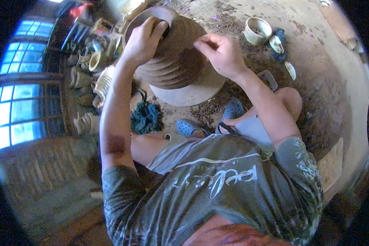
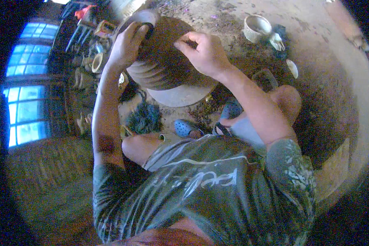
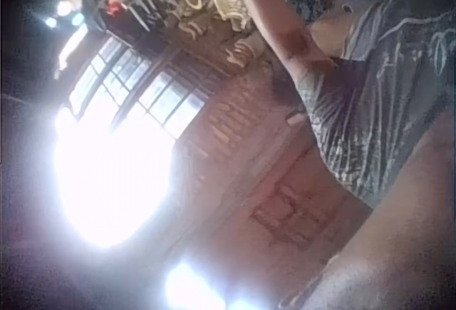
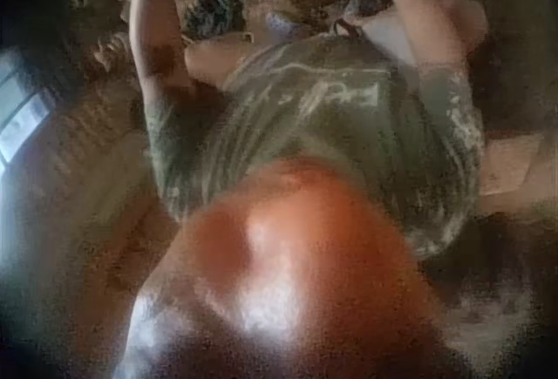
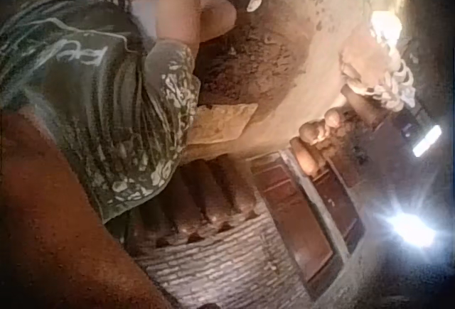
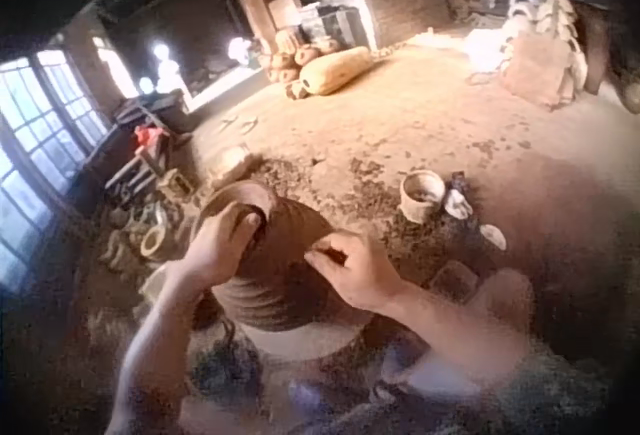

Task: The person shapes a large clay vessel on a potter's wheel by hand, pressing into the sides to create decorative ridges and refining the rim.

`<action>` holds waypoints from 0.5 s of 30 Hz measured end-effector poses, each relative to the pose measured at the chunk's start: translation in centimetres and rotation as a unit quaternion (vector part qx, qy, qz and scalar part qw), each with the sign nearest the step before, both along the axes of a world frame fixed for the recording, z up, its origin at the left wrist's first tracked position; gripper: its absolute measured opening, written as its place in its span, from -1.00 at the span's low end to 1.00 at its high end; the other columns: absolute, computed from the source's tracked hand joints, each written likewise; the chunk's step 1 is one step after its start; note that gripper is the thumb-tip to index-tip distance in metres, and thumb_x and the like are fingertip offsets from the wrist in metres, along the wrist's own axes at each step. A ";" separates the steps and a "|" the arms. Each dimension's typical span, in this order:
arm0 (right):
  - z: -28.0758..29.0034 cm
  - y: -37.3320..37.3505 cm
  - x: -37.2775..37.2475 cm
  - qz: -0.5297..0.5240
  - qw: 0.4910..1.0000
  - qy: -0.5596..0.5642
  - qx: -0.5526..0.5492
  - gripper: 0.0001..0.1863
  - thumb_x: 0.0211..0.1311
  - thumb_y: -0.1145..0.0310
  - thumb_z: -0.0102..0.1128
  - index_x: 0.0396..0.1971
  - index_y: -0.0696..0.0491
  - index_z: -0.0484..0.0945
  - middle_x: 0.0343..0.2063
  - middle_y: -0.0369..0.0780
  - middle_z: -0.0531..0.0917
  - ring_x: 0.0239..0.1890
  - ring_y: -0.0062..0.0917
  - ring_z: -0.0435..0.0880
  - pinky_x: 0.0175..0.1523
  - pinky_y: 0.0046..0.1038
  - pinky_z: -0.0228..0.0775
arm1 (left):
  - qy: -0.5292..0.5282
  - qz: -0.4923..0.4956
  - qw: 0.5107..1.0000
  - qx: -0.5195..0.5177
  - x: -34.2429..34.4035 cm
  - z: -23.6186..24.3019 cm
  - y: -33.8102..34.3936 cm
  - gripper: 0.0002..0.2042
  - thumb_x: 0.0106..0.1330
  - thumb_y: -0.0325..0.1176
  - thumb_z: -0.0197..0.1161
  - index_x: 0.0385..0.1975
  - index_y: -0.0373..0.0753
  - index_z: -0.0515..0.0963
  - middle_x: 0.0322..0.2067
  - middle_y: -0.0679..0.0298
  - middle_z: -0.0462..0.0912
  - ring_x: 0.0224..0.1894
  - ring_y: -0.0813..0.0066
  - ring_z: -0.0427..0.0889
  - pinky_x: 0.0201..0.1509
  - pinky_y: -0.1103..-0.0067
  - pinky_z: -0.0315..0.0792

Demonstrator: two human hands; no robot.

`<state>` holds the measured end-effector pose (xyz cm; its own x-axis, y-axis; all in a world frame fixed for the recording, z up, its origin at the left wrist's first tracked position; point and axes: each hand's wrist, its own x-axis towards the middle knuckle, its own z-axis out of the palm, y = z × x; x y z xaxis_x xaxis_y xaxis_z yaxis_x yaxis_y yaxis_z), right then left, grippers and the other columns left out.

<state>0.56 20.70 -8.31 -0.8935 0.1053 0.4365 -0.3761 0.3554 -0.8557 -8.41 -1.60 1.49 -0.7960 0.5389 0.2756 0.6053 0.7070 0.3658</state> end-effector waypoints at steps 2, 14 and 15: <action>0.1 -0.4 0.4 0.027 0.999 0.029 0.019 -0.74 0.24 0.20 0.45 -0.26 0.10 0.76 -0.36 -0.09 0.79 -0.33 -0.34 0.81 -0.20 -0.36 0.60 | -0.026 -0.022 0.999 0.021 0.2 0.7 -0.5 -0.63 0.56 -0.08 0.07 -0.05 -0.32 0.55 -0.21 -0.20 0.67 -0.11 -0.22 0.66 0.00 0.14 0.48; 1.6 -5.3 -0.4 0.050 0.913 0.319 0.248 -0.90 0.12 0.38 0.35 -0.34 -0.01 0.71 -0.38 -0.26 0.63 -0.33 -0.34 0.68 -0.27 -0.32 0.60 | 0.162 0.216 0.942 0.201 0.6 -0.1 -2.0 -0.63 0.58 -0.12 0.02 -0.01 -0.37 0.51 -0.19 -0.16 0.67 -0.09 -0.19 0.65 -0.01 0.16 0.50; 1.5 -5.9 -0.6 0.047 0.905 0.329 0.264 -0.90 0.12 0.38 0.31 -0.35 -0.01 0.70 -0.38 -0.27 0.62 -0.32 -0.35 0.69 -0.29 -0.32 0.61 | 0.146 0.274 0.928 0.205 0.1 -0.6 -2.4 -0.62 0.58 -0.11 0.01 -0.02 -0.39 0.50 -0.06 -0.24 0.62 0.04 -0.21 0.59 0.12 0.15 0.44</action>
<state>-0.01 14.76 -6.84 -0.4154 -0.3364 0.8451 -0.7927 0.5895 -0.1550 -8.29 -3.96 0.90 -0.7792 -0.1230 0.6146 0.3114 0.7750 0.5499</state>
